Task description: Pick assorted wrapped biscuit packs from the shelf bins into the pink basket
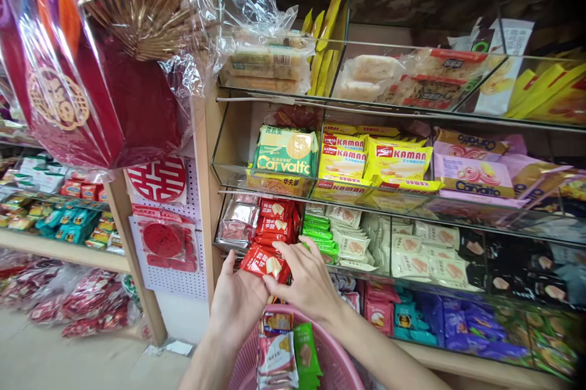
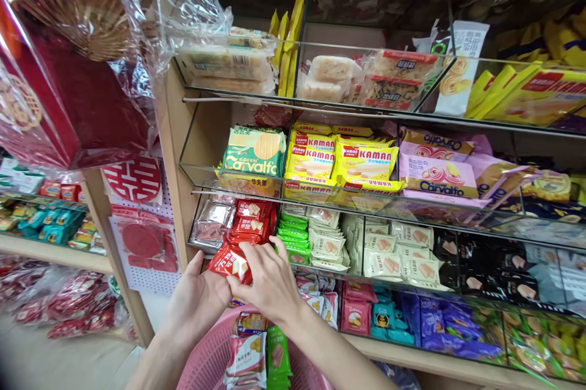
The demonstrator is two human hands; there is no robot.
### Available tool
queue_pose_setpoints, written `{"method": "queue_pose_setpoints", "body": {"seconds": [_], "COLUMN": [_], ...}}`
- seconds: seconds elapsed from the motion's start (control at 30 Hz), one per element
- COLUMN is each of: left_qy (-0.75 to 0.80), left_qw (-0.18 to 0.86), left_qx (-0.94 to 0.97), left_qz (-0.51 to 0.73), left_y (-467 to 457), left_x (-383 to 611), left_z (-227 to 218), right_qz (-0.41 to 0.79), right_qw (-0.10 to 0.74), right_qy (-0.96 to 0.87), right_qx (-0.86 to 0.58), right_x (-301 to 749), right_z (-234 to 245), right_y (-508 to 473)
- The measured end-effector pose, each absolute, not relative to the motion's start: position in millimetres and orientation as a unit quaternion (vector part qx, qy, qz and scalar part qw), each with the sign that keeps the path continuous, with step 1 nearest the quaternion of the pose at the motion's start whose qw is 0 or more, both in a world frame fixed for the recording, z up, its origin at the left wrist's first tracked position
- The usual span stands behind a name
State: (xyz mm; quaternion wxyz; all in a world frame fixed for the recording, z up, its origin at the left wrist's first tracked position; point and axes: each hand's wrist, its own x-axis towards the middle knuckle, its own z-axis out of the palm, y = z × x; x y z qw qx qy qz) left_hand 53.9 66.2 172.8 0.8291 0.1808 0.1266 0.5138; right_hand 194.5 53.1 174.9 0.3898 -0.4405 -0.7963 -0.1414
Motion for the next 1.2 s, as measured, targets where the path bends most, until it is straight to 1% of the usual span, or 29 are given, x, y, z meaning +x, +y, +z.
{"method": "queue_pose_setpoints", "body": {"seconds": [0.17,0.37,0.7,0.93,1.2], "left_qy": [0.110,0.142,0.168,0.182,0.180], "left_qw": [0.822,0.811,0.818,0.807,0.814], "left_qx": [0.173,0.159,0.129,0.121,0.111], "left_qz": [0.531,0.545,0.536,0.549,0.542], "left_y": [61.7,51.1,42.2,34.9,35.9], "left_x": [51.2,46.8,40.1,39.0,38.9], "left_z": [161.8,159.2,165.6,172.3,169.1], "right_qz": [-0.111,-0.065,-0.195,-0.198,-0.193], "right_qw": [0.385,0.365,0.357,0.339,0.336], "right_qy": [-0.798,-0.808,-0.788,-0.796,-0.799], "right_qx": [-0.450,-0.458,-0.461,-0.461,-0.461], "right_x": [190.5,188.2,209.9,212.7,215.1], "right_z": [168.8,165.6,191.2,188.3,185.5], "right_y": [51.4,43.7,73.5,84.2,85.3]}}
